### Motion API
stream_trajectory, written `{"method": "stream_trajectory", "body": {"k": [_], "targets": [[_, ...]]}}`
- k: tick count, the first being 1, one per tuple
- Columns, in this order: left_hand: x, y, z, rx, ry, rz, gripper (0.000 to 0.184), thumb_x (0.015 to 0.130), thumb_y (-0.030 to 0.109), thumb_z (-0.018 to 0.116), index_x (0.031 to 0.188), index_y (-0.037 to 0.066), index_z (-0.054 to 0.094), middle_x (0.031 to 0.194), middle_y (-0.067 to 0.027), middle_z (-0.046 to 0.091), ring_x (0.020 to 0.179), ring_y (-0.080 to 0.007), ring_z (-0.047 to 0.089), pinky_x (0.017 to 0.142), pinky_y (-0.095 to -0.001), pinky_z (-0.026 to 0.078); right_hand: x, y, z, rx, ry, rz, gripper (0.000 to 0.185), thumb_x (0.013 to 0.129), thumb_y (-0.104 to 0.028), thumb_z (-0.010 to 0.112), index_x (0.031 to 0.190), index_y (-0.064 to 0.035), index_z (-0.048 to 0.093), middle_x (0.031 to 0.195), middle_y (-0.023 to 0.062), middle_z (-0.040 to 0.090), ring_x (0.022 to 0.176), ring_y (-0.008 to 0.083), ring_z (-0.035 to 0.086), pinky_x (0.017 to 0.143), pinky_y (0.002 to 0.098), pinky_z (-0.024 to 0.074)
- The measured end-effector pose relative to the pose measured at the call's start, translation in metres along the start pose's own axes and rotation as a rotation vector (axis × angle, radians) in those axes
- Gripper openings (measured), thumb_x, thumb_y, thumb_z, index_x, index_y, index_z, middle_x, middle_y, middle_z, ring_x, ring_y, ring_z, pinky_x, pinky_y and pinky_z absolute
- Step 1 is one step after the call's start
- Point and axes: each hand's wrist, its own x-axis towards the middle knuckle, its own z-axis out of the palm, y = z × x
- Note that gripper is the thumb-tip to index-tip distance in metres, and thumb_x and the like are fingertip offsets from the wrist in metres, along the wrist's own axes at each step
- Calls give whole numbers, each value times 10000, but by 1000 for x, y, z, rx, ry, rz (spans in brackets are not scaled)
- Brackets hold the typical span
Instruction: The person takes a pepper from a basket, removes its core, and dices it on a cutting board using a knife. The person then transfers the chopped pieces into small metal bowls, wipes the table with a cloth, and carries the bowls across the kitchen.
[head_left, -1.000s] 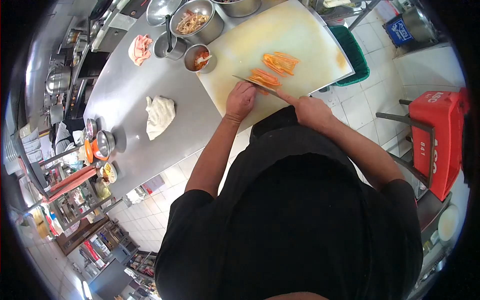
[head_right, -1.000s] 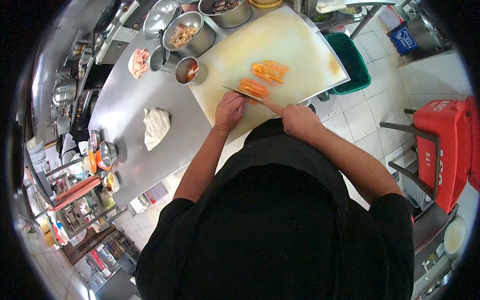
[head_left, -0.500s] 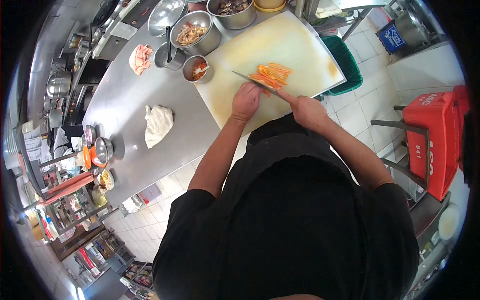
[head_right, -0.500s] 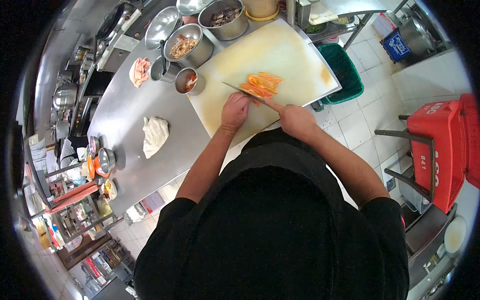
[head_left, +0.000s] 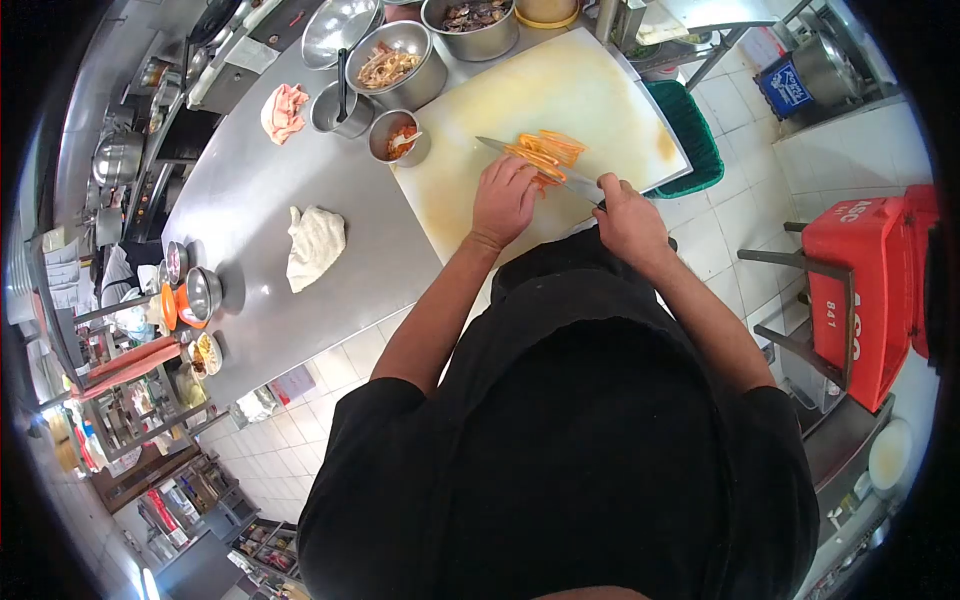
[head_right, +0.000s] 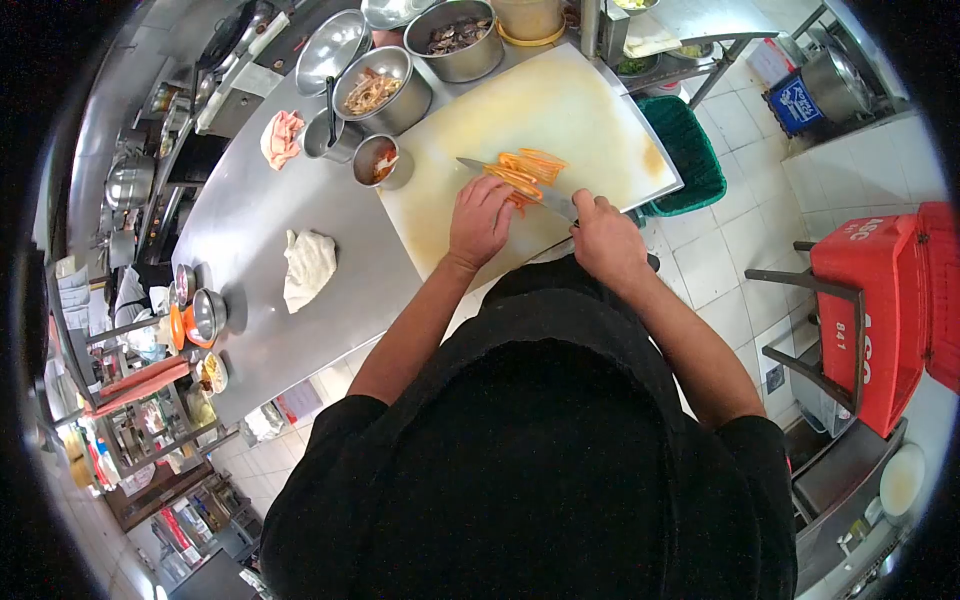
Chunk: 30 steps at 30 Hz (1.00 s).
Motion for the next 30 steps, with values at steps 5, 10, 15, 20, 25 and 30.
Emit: {"method": "stream_trajectory", "body": {"k": [5,10,15,20,25,30], "targets": [[1,-9,0,20,-86,14,230,892,151,646,1097,54,684,1135,-119,658,1161,-340,588,1010,-458,447,5,4,4,-46,-41,-34,398,875,-121,725,1173,-36,477,1064,217,645,1022,423,657,836,524,531],[5,-8,1,-5,-149,-12,261,893,179,639,1118,54,684,1158,-107,665,1169,-326,589,1024,-473,440,5,-4,4,-16,-46,-52,356,877,-120,715,1126,-38,473,1039,215,650,998,414,677,836,516,546],[8,-16,-14,10,-69,11,318,922,172,627,1213,52,673,1239,-145,651,1219,-368,571,1073,-472,421,-2,-1,-3,163,-183,-38,345,924,-118,656,1214,-26,494,1035,247,699,960,409,703,812,515,550],[-14,-43,-59,24,148,-152,340,909,105,649,1242,37,660,1275,-180,629,1248,-402,547,1107,-492,412,-13,2,11,685,-363,104,494,982,-102,564,1465,-59,470,1001,239,715,815,331,716,763,460,551],[-79,-80,-88,166,250,-263,345,892,86,673,1233,34,655,1275,-182,613,1243,-409,542,1080,-516,424,6,-13,12,880,-572,340,636,997,-82,503,1610,-133,343,886,133,676,735,203,651,744,359,560],[-138,-139,-140,492,360,-432,393,888,154,711,1258,39,649,1343,-228,555,1274,-442,505,1075,-543,418,13,-15,45,656,-677,85,606,979,-78,526,1573,-155,430,892,107,678,781,187,655,763,360,569]]}}
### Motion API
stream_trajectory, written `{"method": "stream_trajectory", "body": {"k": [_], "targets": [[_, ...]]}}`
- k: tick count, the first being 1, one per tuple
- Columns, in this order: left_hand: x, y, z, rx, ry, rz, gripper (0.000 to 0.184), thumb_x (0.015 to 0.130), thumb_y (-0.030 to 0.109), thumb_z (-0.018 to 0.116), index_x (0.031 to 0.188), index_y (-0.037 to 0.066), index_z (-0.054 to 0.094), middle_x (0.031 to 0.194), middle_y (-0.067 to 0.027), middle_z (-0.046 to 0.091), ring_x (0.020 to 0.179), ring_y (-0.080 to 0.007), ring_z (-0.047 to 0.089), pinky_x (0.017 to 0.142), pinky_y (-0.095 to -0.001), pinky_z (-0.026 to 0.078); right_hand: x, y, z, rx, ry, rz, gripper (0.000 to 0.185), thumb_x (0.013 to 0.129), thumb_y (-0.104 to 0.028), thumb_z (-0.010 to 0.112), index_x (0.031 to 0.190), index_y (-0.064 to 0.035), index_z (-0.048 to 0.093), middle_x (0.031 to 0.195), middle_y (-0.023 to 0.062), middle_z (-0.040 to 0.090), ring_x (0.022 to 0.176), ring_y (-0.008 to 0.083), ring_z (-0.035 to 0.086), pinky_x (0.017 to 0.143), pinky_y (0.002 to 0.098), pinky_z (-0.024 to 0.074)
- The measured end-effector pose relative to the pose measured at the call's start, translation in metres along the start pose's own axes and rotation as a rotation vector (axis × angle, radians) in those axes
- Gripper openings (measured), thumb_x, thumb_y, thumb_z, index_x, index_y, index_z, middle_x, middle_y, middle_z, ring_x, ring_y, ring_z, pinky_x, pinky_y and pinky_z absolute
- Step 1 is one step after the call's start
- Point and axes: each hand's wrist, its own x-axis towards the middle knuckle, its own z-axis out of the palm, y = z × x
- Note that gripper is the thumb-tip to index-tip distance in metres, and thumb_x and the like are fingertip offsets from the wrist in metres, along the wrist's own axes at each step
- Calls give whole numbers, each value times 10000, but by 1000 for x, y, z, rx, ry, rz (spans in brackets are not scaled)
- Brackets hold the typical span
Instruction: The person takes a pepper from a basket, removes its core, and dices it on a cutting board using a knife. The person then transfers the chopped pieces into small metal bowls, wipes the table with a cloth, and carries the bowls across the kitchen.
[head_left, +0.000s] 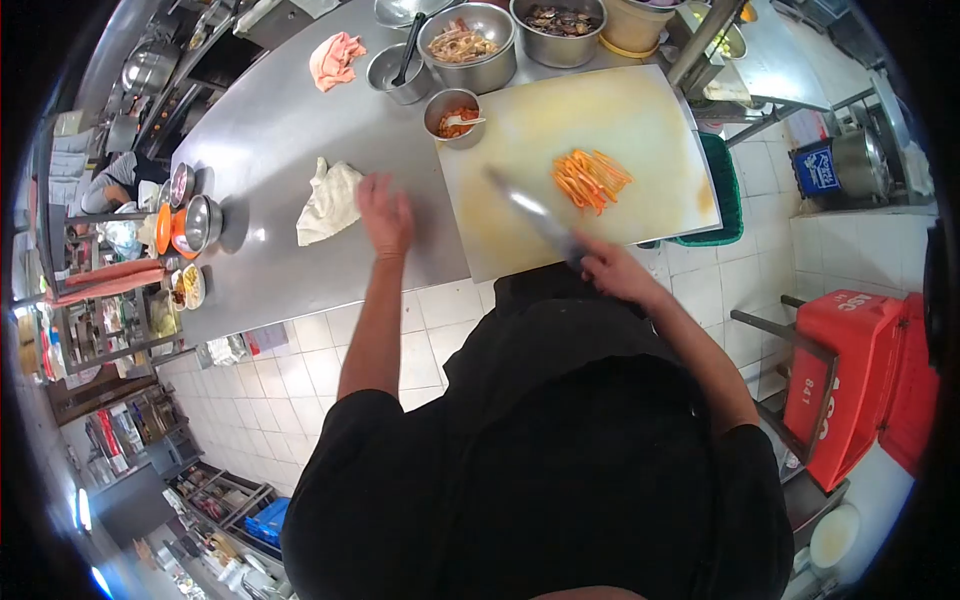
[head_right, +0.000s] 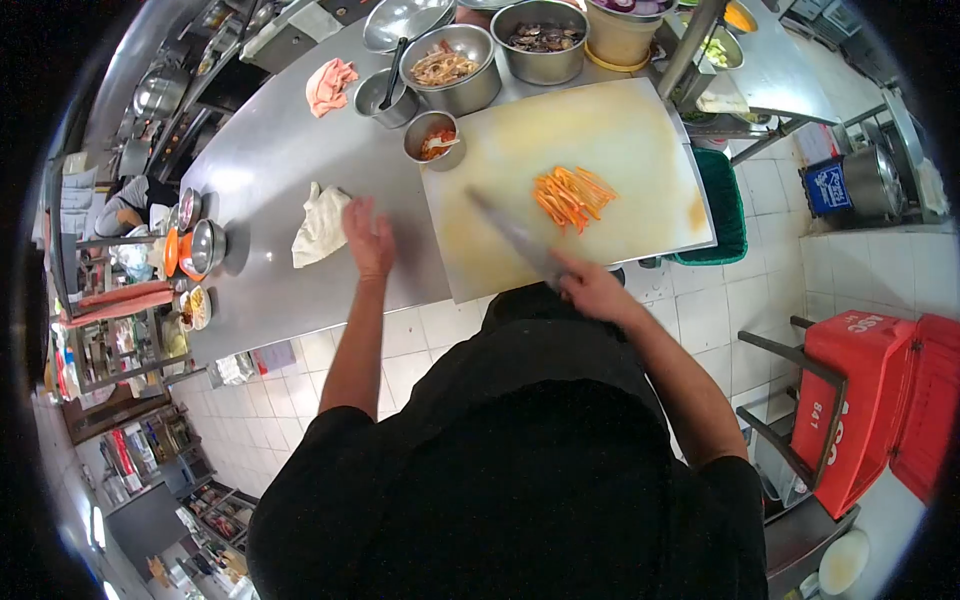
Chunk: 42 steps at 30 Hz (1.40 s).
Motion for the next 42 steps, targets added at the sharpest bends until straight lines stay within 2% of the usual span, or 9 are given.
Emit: {"method": "stream_trajectory", "body": {"k": [4,9,15,23,29,31,35,38,42], "targets": [[16,-73,-24,172,41,-118,535,917,338,700,1367,68,591,1445,-262,479,1341,-454,440,1126,-575,350,26,31,27,-434,-53,-778,584,963,-74,564,1536,-160,492,879,104,680,806,173,653,802,345,557],[20,-128,-14,310,-212,-406,719,913,580,645,1464,133,532,1526,-232,443,1401,-429,393,1164,-612,270,-22,-16,4,-49,-117,-67,573,979,-76,573,1539,-170,495,830,60,661,790,128,624,767,297,535],[33,-97,45,201,-145,-173,664,870,549,688,1415,182,590,1460,-210,526,1335,-409,473,1114,-592,336,-49,-12,-6,113,-59,192,574,1009,-71,551,1568,-165,461,819,-15,615,727,61,564,677,223,477],[-9,33,-2,-96,-450,147,500,826,288,704,1300,138,652,1338,-176,591,1245,-389,526,1049,-544,410,-63,22,1,248,3,2,572,1012,-43,550,1568,-143,459,829,-45,576,745,54,562,692,217,470],[-120,87,-96,-274,-694,61,466,746,165,757,1206,121,697,1205,-166,667,1159,-390,611,1030,-514,466,-81,18,-38,303,0,48,585,1010,-38,561,1574,-148,447,848,-23,620,699,57,547,637,214,456],[-151,78,-106,-275,-491,-91,503,713,139,752,1210,90,693,1182,-180,686,1152,-390,637,1024,-509,485,-90,11,-56,350,38,23,600,1010,-40,560,1586,-135,417,845,1,644,647,55,527,588,217,444],[-103,59,-116,-84,-298,-306,576,825,179,750,1360,25,603,1315,-229,612,1247,-408,556,1050,-514,439,-85,44,-100,385,269,-84,568,1014,-30,554,1565,-98,435,830,25,644,581,61,508,534,226,444],[-65,54,-95,113,-296,-203,702,804,243,810,1428,63,542,1475,-219,490,1372,-406,451,1114,-544,378,-77,56,-132,164,372,-38,529,992,-62,612,1511,-70,508,858,55,679,623,108,570,596,267,505],[-18,97,-63,95,-406,69,780,784,304,844,1462,109,509,1539,-209,429,1437,-418,382,1164,-545,341,-62,105,-144,-270,605,-455,494,934,-43,669,1422,-75,599,963,151,724,818,259,677,778,354,545]]}}
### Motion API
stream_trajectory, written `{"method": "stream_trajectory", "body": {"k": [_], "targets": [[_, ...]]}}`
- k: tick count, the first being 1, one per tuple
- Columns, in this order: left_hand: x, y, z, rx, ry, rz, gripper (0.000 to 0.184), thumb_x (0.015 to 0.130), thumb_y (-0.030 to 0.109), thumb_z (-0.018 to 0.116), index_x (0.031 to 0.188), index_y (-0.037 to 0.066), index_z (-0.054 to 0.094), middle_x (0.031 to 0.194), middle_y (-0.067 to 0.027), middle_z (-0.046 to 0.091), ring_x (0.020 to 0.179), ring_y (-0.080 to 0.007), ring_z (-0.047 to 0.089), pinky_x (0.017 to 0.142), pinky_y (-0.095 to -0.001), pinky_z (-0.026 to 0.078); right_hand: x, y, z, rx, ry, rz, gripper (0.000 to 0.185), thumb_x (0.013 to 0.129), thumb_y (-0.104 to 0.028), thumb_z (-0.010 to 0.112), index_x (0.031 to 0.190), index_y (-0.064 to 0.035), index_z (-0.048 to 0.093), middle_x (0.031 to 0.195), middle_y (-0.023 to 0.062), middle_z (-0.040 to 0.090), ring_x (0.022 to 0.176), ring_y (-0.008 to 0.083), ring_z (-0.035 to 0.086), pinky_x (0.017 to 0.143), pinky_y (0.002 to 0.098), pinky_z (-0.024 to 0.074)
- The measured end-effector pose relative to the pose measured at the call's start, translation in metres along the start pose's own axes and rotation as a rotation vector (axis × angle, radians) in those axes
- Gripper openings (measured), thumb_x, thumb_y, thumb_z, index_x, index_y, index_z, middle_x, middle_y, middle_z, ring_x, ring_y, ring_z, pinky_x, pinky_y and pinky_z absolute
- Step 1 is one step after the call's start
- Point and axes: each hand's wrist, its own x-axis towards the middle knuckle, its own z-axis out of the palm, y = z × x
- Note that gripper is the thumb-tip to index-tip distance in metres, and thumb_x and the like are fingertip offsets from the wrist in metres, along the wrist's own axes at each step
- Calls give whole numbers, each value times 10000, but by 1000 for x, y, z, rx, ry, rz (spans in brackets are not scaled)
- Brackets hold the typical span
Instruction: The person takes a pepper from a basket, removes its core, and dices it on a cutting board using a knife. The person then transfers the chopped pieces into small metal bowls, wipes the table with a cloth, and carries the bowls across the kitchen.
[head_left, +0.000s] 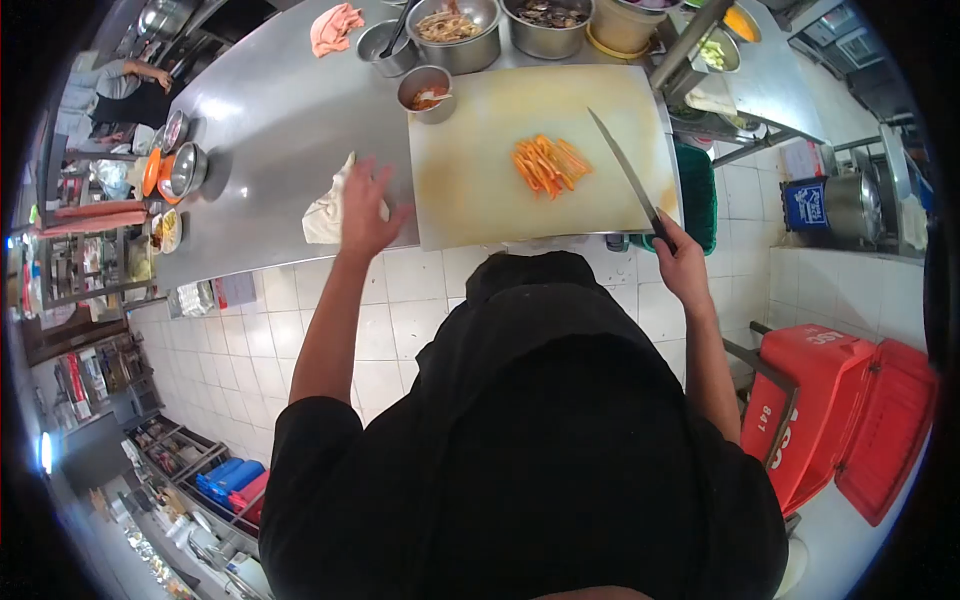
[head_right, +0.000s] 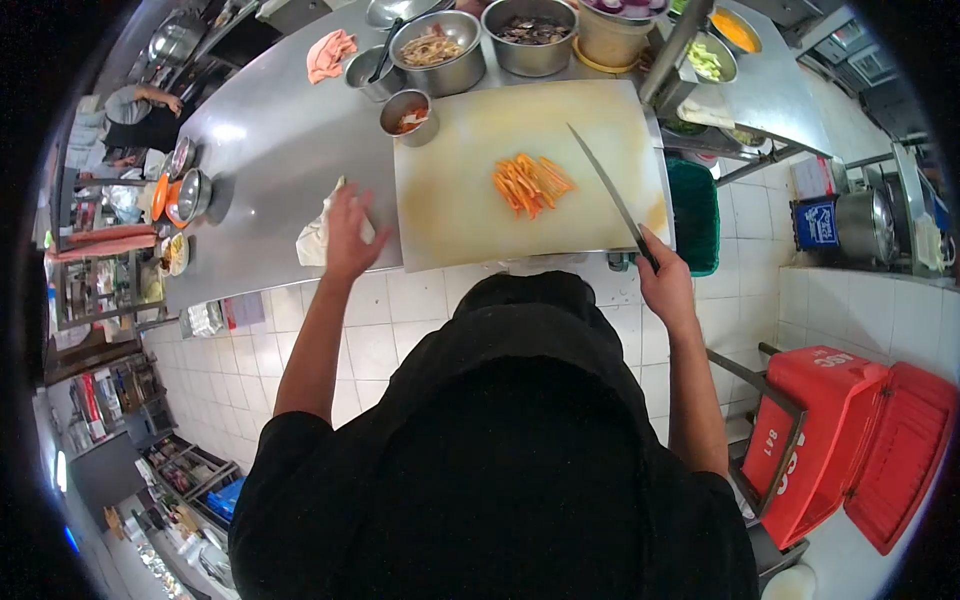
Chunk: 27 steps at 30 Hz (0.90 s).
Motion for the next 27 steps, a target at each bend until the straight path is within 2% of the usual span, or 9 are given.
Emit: {"method": "stream_trajectory", "body": {"k": [2,5,8,9,12,15,21,23,27], "targets": [[27,32,14,-93,-112,193,799,777,315,847,1473,133,501,1557,-199,411,1457,-415,362,1185,-540,331,-5,-12,-7,-112,5,66,491,907,-26,685,1391,-86,628,1023,195,725,928,323,692,856,382,536],[71,73,41,-129,-247,415,830,773,318,846,1497,152,476,1587,-180,380,1474,-399,347,1205,-526,317,-20,-10,-10,3,-18,203,486,922,26,658,1402,-35,618,1177,152,721,1036,165,675,921,299,520],[114,106,65,-103,-347,535,856,772,325,843,1515,157,454,1604,-166,361,1480,-389,342,1217,-502,308,-39,-11,-14,19,44,219,503,911,10,682,1404,-76,629,1104,144,722,938,161,657,880,298,522],[127,114,73,-93,-373,567,863,772,329,842,1520,158,447,1609,-162,355,1482,-386,341,1220,-493,305,-44,-12,-16,-53,37,250,509,900,-8,701,1396,-106,642,1005,130,705,840,164,621,820,305,521],[151,132,90,-86,-443,673,857,780,340,828,1523,155,442,1603,-165,366,1480,-390,342,1224,-478,300,-58,-13,-21,-17,52,275,483,890,-48,696,1367,-104,647,1066,204,704,950,343,689,864,396,537],[167,142,105,-118,-519,736,898,793,352,801,1565,149,390,1605,-162,361,1479,-384,349,1231,-488,289,-67,-18,-23,37,90,312,474,891,-52,695,1361,-87,645,1041,203,703,935,355,681,849,402,536],[168,159,128,-129,-384,767,758,842,367,743,1505,124,468,1514,-150,466,1386,-366,437,1174,-480,331,-75,-7,-23,60,157,312,479,892,-54,696,1367,-92,643,1006,192,699,883,349,667,834,411,533],[161,163,135,-160,-326,704,686,853,363,733,1458,122,516,1432,-136,526,1324,-352,478,1121,-479,365,-74,0,-20,27,177,245,489,892,-62,698,1376,-91,636,970,195,689,884,369,670,817,420,532],[142,186,139,-160,-231,462,585,866,372,712,1378,120,583,1281,-108,603,1217,-324,535,1019,-467,411,-49,-13,-27,-13,88,299,484,899,-70,680,1381,-88,629,1037,220,702,968,394,677,864,432,532]]}}
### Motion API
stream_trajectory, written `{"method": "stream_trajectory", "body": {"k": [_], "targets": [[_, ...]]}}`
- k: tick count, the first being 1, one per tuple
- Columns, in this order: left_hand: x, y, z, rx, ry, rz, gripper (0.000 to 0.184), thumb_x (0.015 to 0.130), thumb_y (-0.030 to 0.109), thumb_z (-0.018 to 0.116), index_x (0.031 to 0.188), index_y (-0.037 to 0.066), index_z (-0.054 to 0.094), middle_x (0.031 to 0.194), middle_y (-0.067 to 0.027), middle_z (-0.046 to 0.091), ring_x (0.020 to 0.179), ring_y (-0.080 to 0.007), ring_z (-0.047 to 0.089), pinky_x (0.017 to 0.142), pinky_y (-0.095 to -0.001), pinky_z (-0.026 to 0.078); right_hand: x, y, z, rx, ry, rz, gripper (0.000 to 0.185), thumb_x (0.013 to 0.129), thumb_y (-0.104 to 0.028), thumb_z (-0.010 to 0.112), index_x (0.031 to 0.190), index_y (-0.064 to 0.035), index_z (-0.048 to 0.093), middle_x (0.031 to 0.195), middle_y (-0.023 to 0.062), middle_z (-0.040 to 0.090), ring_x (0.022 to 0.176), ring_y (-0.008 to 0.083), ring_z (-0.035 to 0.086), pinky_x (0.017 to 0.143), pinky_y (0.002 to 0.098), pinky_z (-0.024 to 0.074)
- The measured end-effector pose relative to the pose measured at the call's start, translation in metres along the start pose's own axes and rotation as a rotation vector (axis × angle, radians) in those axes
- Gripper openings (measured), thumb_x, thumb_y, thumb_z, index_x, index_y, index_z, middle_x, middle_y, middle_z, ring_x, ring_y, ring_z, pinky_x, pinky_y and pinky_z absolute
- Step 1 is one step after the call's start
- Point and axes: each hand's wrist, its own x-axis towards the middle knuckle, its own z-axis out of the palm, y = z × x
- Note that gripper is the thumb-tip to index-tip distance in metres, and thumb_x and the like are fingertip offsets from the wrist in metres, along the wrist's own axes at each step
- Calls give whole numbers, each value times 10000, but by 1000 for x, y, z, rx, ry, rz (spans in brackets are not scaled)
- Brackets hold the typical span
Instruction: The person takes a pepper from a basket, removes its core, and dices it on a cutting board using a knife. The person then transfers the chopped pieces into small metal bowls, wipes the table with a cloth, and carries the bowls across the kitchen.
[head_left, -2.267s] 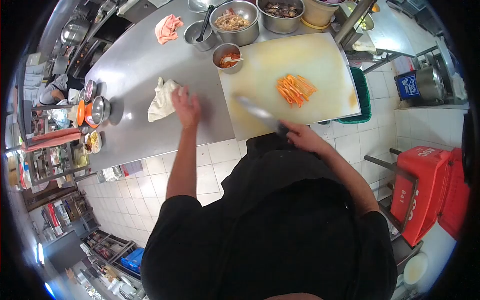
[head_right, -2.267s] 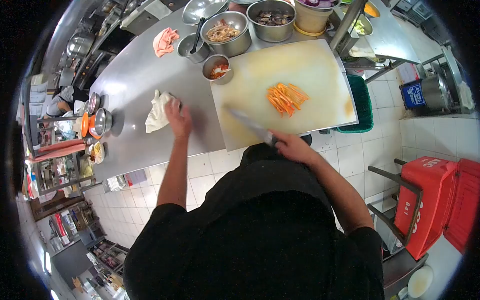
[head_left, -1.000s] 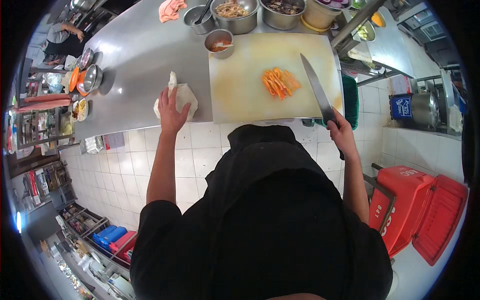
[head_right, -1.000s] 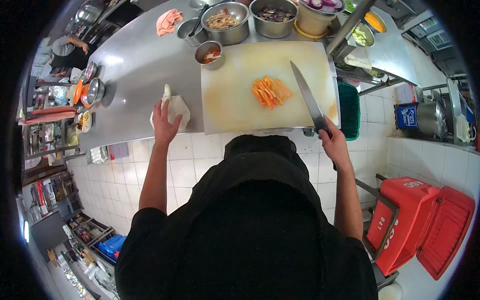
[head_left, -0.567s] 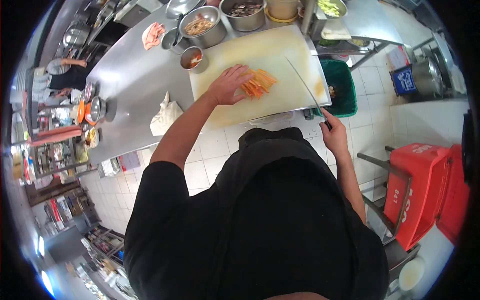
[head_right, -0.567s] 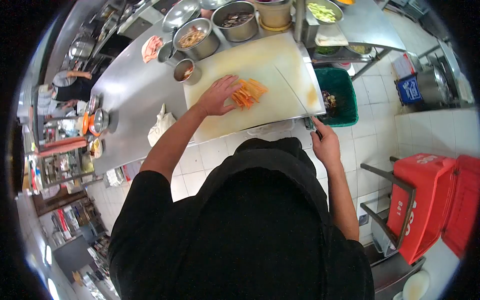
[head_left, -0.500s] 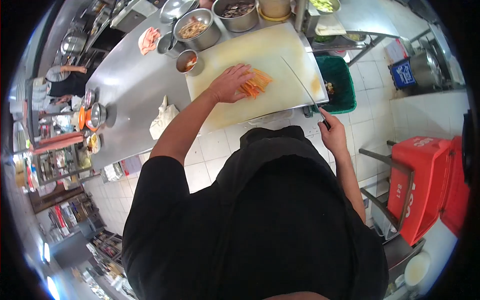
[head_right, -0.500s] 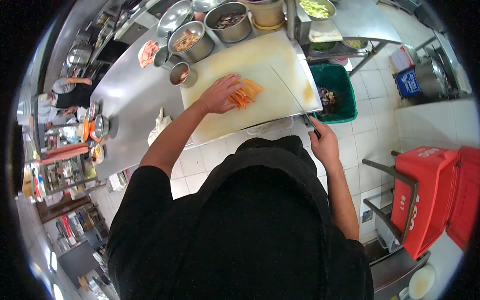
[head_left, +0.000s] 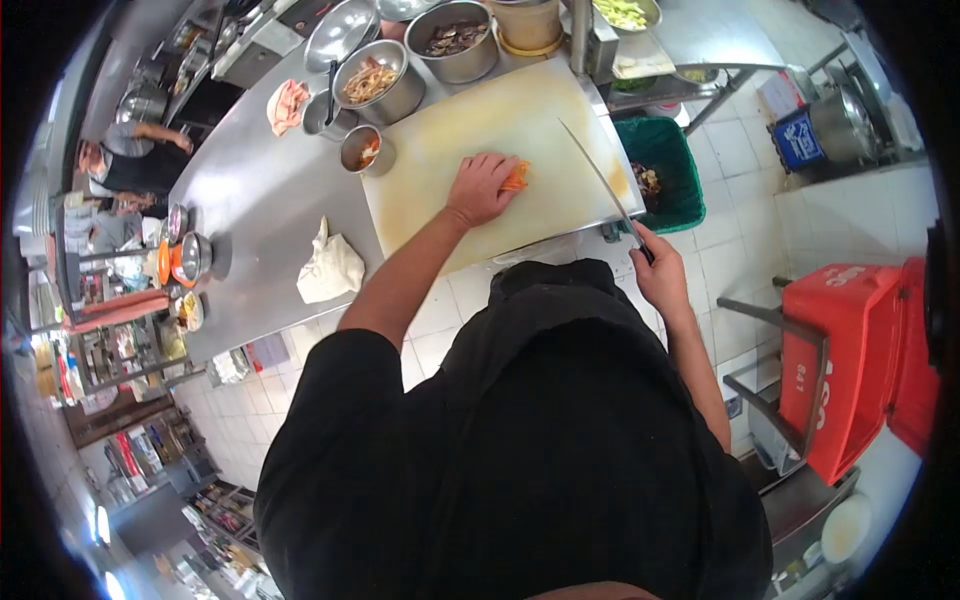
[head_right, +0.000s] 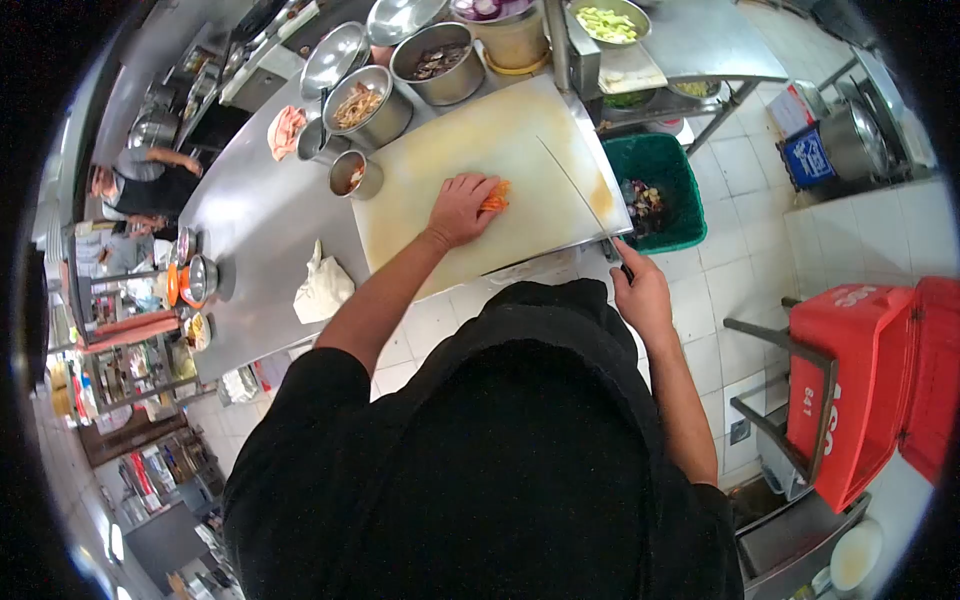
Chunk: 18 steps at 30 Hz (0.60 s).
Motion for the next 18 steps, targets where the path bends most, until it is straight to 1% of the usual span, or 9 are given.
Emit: {"method": "stream_trajectory", "body": {"k": [2,5,6,9,12,13,15,17,18], "targets": [[-3,11,7,26,77,-119,564,865,384,708,1351,122,599,1219,-100,612,1176,-314,546,991,-462,417,12,-9,2,-87,-38,7,481,904,-74,665,1382,-88,626,1098,240,707,1021,412,675,899,447,532],[-10,27,10,60,128,-303,551,867,401,700,1334,123,608,1172,-96,609,1142,-308,552,976,-461,420,31,-8,18,-86,-34,-111,480,907,-81,648,1386,-83,618,1170,271,689,1082,442,656,939,477,524],[-13,32,11,68,131,-363,549,869,406,697,1332,123,609,1165,-96,606,1136,-308,552,976,-462,420,35,-13,23,-88,-29,-165,495,909,-80,633,1403,-71,596,1167,290,680,1089,465,645,941,504,518],[-21,38,17,99,182,-446,554,872,420,701,1329,122,606,1162,-98,594,1133,-305,550,969,-465,423,40,-27,29,-158,-128,-100,511,912,-76,621,1420,-59,575,1154,302,679,1081,469,645,943,507,514],[-25,42,15,76,167,-488,586,865,439,709,1342,118,595,1188,-100,586,1146,-305,547,969,-465,425,43,-21,44,-148,-148,-164,519,912,-80,621,1428,-66,568,1126,311,681,1068,468,649,940,512,514],[-25,42,13,73,184,-479,606,845,447,722,1338,119,593,1167,-98,588,1132,-303,552,956,-466,428,44,-19,47,-156,-153,-185,520,913,-82,624,1429,-69,568,1121,311,682,1065,468,650,938,514,513],[-26,45,11,63,210,-455,645,805,462,748,1330,122,591,1126,-95,591,1102,-298,561,932,-469,432,47,-21,55,-201,-197,-196,520,914,-94,632,1430,-78,564,1054,312,677,1008,478,651,909,536,513],[-28,45,7,57,198,-452,680,791,478,764,1344,126,583,1164,-93,592,1139,-296,553,957,-469,428,52,-32,67,-234,-244,-180,519,914,-96,634,1428,-80,563,1020,309,671,978,481,651,892,545,512],[-30,46,6,52,188,-448,698,784,486,772,1350,128,578,1183,-92,592,1157,-295,549,970,-470,426,56,-28,76,-224,-234,-237,512,913,-92,633,1421,-87,568,989,302,665,950,478,652,867,543,520]]}}
